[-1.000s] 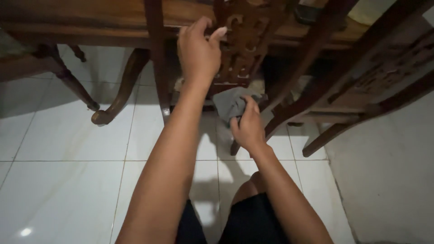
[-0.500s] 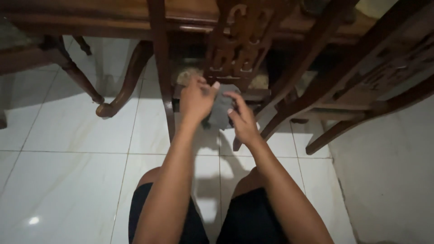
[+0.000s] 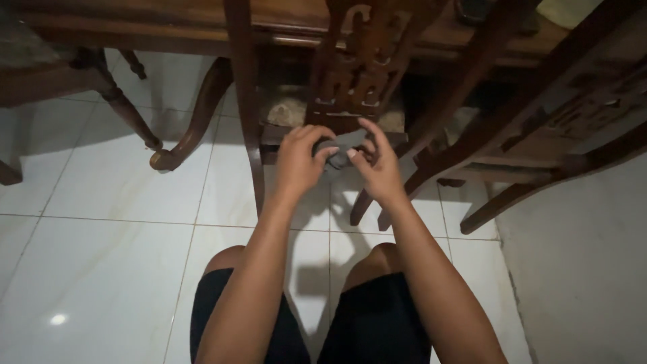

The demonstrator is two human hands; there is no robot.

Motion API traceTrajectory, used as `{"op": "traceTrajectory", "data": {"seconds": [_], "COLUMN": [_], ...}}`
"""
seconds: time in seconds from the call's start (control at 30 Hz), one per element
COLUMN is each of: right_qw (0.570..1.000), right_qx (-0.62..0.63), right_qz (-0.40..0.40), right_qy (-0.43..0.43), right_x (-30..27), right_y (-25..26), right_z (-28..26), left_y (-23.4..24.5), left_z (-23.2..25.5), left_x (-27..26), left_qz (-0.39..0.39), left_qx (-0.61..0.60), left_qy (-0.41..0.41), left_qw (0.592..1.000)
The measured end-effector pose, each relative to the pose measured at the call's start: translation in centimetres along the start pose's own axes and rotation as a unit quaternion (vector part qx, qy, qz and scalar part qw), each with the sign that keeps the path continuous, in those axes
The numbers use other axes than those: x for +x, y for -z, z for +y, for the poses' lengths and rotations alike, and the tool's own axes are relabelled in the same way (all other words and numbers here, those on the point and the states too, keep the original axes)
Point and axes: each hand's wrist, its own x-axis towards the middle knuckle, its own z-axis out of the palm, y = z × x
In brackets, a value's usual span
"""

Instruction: The person wipes the back and seat of a wooden chair with a gray cloth, then moves to a wooden table and wipes its surface. The person folds the cloth between sections and continues wiping around items on the table.

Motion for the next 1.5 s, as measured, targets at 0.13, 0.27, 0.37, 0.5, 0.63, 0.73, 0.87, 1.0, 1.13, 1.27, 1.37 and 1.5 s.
{"op": "traceTrajectory", "data": {"seconds": [0.13,0.27,0.37,0.5,0.63,0.73,0.87,1.0,1.13,1.27,1.37,1.5], "right_qw": [0.989,0.940,0.932,0.910,0.916,0.925,0.948,0.958,0.964,0.969,0.959,0.946], "right_qx": [0.136,0.331,0.350,0.386,0.325,0.273,0.137,0.007,-0.033,0.101,0.163,0.191], "right_qz": [-0.063,-0.074,-0.097,-0.125,-0.221,-0.244,-0.262,-0.263,-0.224,-0.148,-0.150,-0.128], "right_qy": [-0.006,-0.034,-0.017,-0.087,-0.084,-0.098,-0.113,-0.116,-0.136,-0.169,-0.179,-0.228], "right_x": [-0.2,0.0,0.1,-0.3,-0.5,-0.5,-0.3,-0.5,-0.3,-0.7,-0.7,-0.2], "right_y": [0.6,1.5,1.8,2.0,2.1,2.4,3.7,4.0,4.1,3.1,3.2,3.6], "right_z": [-1.2,0.2,-0.3,-2.8,-2.7,-2.7,-1.5,-4.2,-3.7,-4.4,-3.6,-2.7], "left_y": [-0.4,-0.5,-1.3,-1.2,0.0,-0.2,0.7,1.7,1.8,1.1,2.3,1.9], "left_z": [0.7,-0.1,-1.2,-2.9,-3.1,-4.7,-4.5,-3.0,-1.7,-2.6,0.2,-0.2], "left_x": [-0.7,-1.3,-1.2,-1.0,-1.3,-1.7,-1.7,-1.3,-1.5,-2.9,-2.3,-2.7], "left_qz": [-0.005,-0.026,-0.022,-0.062,-0.204,-0.219,-0.167,-0.151,-0.071,-0.066,-0.214,-0.298], "left_qx": [-0.038,-0.116,-0.185,-0.266,-0.336,-0.294,-0.266,-0.231,-0.093,-0.087,-0.121,-0.124], "left_qy": [-0.030,-0.060,0.056,0.188,0.220,0.202,0.167,0.165,0.099,0.020,0.082,0.045], "left_qw": [0.999,0.991,0.981,0.943,0.893,0.908,0.935,0.947,0.988,0.994,0.966,0.945]}}
